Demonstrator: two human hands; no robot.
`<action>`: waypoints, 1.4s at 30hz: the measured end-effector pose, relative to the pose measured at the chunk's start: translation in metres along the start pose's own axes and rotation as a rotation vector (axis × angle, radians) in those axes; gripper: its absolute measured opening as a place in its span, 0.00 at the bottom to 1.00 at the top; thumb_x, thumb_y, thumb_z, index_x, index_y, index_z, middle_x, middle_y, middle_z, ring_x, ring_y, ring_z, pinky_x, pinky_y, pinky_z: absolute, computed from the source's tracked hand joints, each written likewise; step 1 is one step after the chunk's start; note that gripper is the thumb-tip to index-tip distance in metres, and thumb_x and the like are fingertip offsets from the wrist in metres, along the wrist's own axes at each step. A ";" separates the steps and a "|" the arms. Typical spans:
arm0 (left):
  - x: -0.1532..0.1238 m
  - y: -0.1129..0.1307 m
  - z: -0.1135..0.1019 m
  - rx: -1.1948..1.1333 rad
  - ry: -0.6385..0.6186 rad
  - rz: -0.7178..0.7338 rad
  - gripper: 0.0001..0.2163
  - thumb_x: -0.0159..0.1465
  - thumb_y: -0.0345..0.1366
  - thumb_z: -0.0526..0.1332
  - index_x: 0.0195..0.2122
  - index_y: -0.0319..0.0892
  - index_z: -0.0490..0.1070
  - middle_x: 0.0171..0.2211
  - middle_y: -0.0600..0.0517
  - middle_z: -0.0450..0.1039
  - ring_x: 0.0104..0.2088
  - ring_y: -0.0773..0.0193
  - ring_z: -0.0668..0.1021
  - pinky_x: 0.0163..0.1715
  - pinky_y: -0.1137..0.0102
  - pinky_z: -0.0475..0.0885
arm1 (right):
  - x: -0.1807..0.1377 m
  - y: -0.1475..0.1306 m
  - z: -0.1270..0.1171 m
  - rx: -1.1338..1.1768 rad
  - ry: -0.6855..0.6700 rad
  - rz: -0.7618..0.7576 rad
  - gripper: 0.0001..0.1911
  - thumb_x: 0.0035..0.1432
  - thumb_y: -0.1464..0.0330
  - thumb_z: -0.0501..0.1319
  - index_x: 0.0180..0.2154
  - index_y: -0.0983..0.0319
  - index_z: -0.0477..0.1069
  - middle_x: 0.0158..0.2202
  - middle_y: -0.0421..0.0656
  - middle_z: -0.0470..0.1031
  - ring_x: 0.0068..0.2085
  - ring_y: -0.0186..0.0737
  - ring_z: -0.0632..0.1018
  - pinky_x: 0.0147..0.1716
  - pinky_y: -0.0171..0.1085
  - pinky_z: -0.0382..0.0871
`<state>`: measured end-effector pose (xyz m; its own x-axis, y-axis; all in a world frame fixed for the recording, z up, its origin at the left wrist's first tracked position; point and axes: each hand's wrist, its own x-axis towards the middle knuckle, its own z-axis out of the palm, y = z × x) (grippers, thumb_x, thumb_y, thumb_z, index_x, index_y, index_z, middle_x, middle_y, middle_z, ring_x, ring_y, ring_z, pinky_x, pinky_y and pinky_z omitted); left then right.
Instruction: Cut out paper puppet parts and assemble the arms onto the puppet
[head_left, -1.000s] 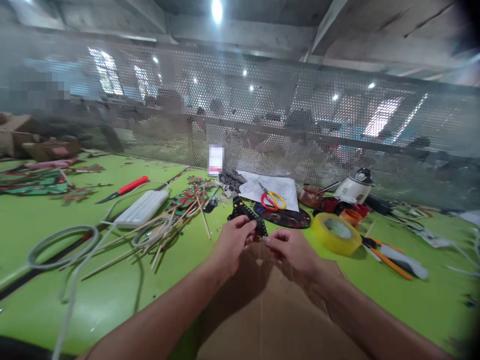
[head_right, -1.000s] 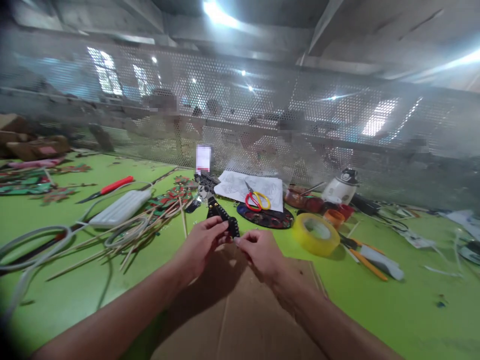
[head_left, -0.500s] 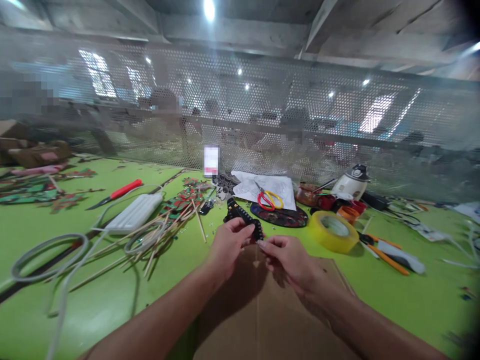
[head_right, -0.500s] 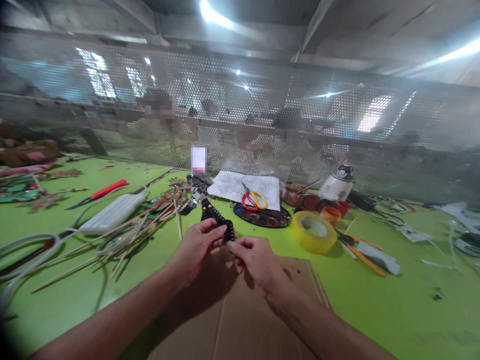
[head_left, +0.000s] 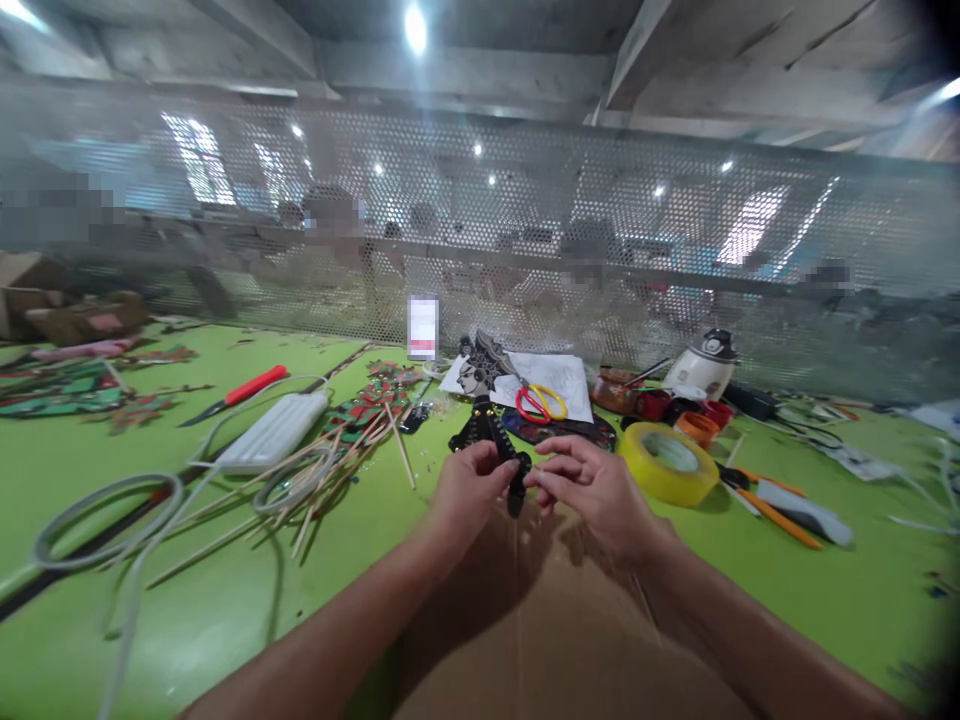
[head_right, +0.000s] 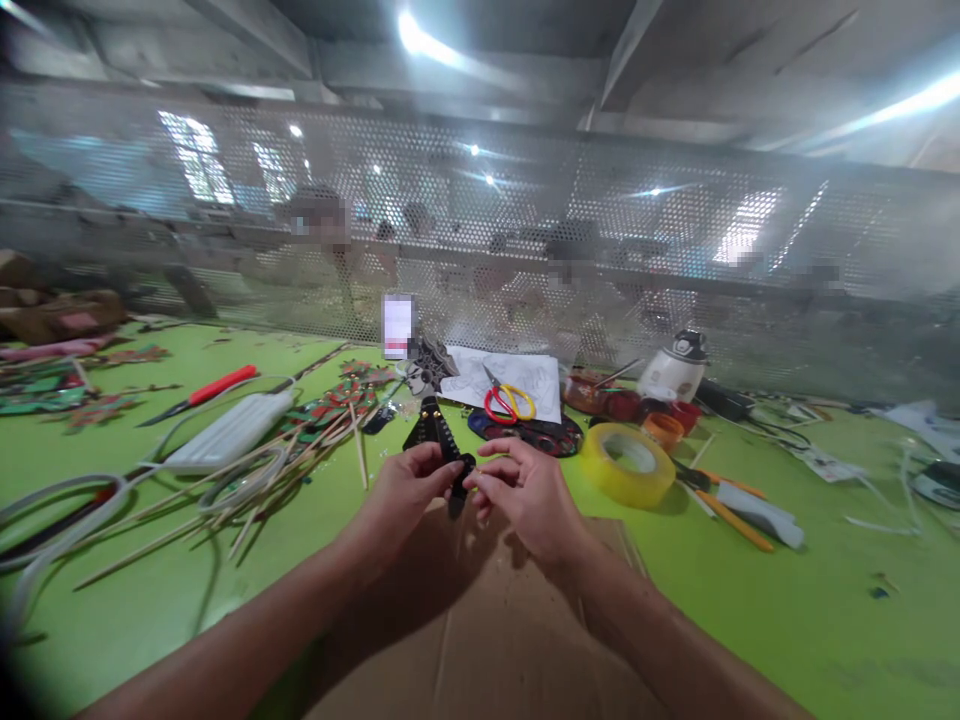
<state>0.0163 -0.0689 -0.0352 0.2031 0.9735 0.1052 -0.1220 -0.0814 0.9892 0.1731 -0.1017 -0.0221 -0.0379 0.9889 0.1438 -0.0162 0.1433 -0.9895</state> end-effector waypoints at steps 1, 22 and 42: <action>0.000 -0.001 0.001 0.018 -0.007 0.004 0.07 0.52 0.36 0.67 0.22 0.38 0.72 0.19 0.54 0.70 0.21 0.69 0.69 0.23 0.75 0.62 | 0.000 0.001 0.000 0.004 -0.006 0.022 0.21 0.43 0.58 0.71 0.36 0.63 0.71 0.27 0.43 0.80 0.26 0.37 0.78 0.25 0.37 0.75; 0.003 -0.014 0.000 0.165 -0.073 0.045 0.07 0.54 0.37 0.62 0.25 0.38 0.72 0.20 0.55 0.68 0.22 0.67 0.68 0.24 0.73 0.61 | 0.005 0.005 -0.008 -0.281 0.028 -0.128 0.07 0.46 0.66 0.67 0.27 0.64 0.78 0.24 0.40 0.75 0.24 0.33 0.70 0.26 0.34 0.64; 0.001 -0.018 -0.001 0.246 -0.063 0.053 0.07 0.56 0.37 0.61 0.26 0.38 0.71 0.21 0.55 0.69 0.23 0.68 0.69 0.24 0.74 0.61 | 0.002 0.002 -0.001 -0.227 0.109 -0.009 0.12 0.43 0.63 0.68 0.28 0.66 0.77 0.21 0.39 0.74 0.22 0.33 0.72 0.24 0.34 0.66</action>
<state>0.0174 -0.0660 -0.0529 0.2635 0.9519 0.1563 0.1045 -0.1892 0.9764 0.1745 -0.0998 -0.0242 0.0697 0.9842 0.1630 0.2091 0.1454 -0.9670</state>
